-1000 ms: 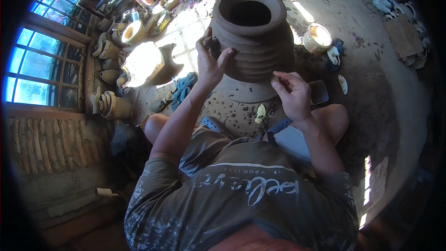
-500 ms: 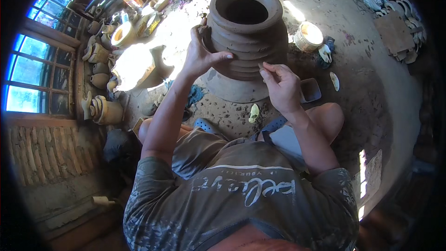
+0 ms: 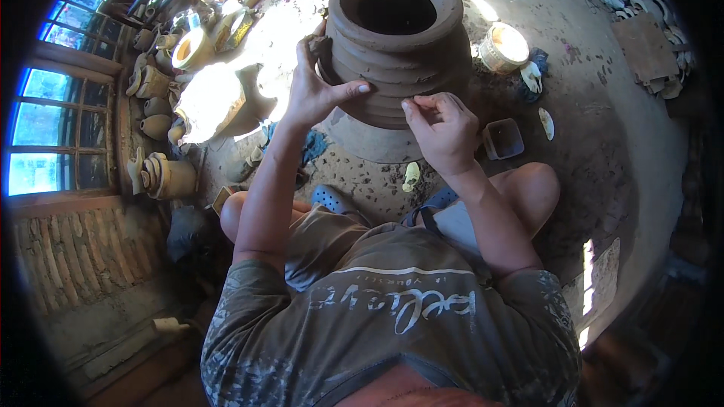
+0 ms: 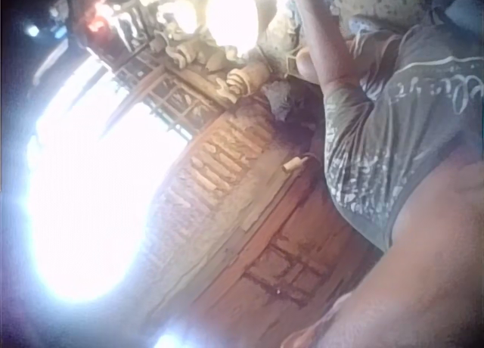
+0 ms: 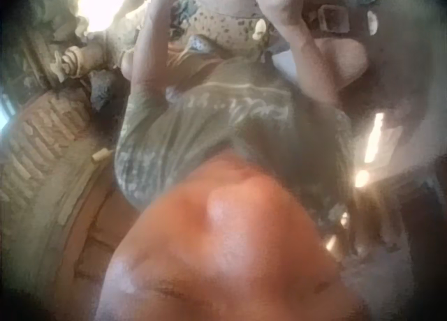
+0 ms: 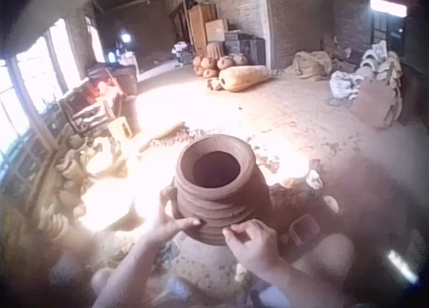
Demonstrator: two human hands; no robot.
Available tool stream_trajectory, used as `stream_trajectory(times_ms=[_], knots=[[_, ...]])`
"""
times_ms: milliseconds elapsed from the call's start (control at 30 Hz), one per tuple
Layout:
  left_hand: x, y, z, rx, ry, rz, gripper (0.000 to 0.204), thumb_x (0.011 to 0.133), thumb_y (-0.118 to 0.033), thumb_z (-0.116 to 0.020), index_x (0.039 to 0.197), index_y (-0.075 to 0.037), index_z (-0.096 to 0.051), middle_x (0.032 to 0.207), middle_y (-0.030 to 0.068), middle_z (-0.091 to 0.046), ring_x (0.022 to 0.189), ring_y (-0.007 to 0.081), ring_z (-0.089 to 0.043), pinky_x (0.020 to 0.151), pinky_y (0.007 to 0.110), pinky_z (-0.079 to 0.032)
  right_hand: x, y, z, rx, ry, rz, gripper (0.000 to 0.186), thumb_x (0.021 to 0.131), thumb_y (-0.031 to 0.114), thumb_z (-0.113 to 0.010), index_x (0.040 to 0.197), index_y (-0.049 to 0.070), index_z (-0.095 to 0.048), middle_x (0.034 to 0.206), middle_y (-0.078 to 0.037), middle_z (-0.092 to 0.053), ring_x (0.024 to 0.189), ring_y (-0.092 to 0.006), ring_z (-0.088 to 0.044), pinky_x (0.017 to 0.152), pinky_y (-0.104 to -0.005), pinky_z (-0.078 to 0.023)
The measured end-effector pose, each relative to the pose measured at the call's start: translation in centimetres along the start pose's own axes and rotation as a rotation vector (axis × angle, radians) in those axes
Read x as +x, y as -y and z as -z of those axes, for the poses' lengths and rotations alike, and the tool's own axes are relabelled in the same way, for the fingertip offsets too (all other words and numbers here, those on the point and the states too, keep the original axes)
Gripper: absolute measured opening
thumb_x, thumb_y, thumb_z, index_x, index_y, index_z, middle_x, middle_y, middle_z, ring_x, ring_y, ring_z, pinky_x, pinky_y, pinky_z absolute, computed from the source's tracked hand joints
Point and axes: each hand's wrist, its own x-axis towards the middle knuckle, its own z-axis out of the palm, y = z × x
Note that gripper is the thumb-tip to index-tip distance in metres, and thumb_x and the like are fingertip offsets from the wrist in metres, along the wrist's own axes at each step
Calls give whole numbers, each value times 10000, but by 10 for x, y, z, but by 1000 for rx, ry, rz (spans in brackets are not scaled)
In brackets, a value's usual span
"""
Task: The person shapes a large clay vessel on a pottery wheel, using their hands to smooth the exterior and create decorative horizontal grooves around the midsection.
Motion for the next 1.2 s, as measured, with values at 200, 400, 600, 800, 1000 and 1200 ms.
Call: stream_trajectory(times_ms=[200,400,600,800,1000,1200], knots=[[4,13,10,-51,35,11,1309,606,-441,-1034,1562,36,-277,1604,276,-422,1510,370,-411,1269,510,-317,7,-7,11,-4,12,-14,300,782,142,-938,742,36,-660,705,-98,-686,625,-226,-691,577,-342,-551],[-1,14,11,-66,31,13,1259,604,-428,-1038,1520,29,-306,1639,263,-388,1533,357,-378,1279,503,-299,28,-34,42,6,137,-158,382,721,236,-992,703,31,-670,681,-109,-715,615,-180,-705,580,-323,-554],[-8,3,-1,13,-46,5,1304,605,-470,-1015,1540,57,-274,1639,280,-370,1523,356,-392,1271,496,-315,76,-103,72,32,323,-317,228,813,170,-897,874,0,-758,770,-90,-738,672,-134,-650,652,-309,-540],[-20,-4,-5,261,-6,25,1381,610,-502,-998,1580,88,-213,1596,297,-410,1487,376,-441,1239,486,-370,88,-150,74,70,230,-284,268,941,-50,-592,1154,-2,-748,848,-30,-716,709,-93,-628,661,-269,-517],[-34,-28,-25,354,-132,126,1390,610,-485,-1019,1595,83,-221,1533,300,-476,1431,383,-507,1183,473,-436,39,-84,57,-37,241,-260,198,863,145,-680,962,-20,-727,809,-223,-708,705,-346,-694,707,-441,-556],[-42,-34,-47,410,-231,146,1384,595,-474,-1032,1589,92,-253,1462,308,-535,1371,399,-561,1136,464,-476,-3,-53,32,-34,107,-110,560,877,40,-647,1426,-64,-608,771,-135,-682,656,-246,-674,678,-380,-558]])
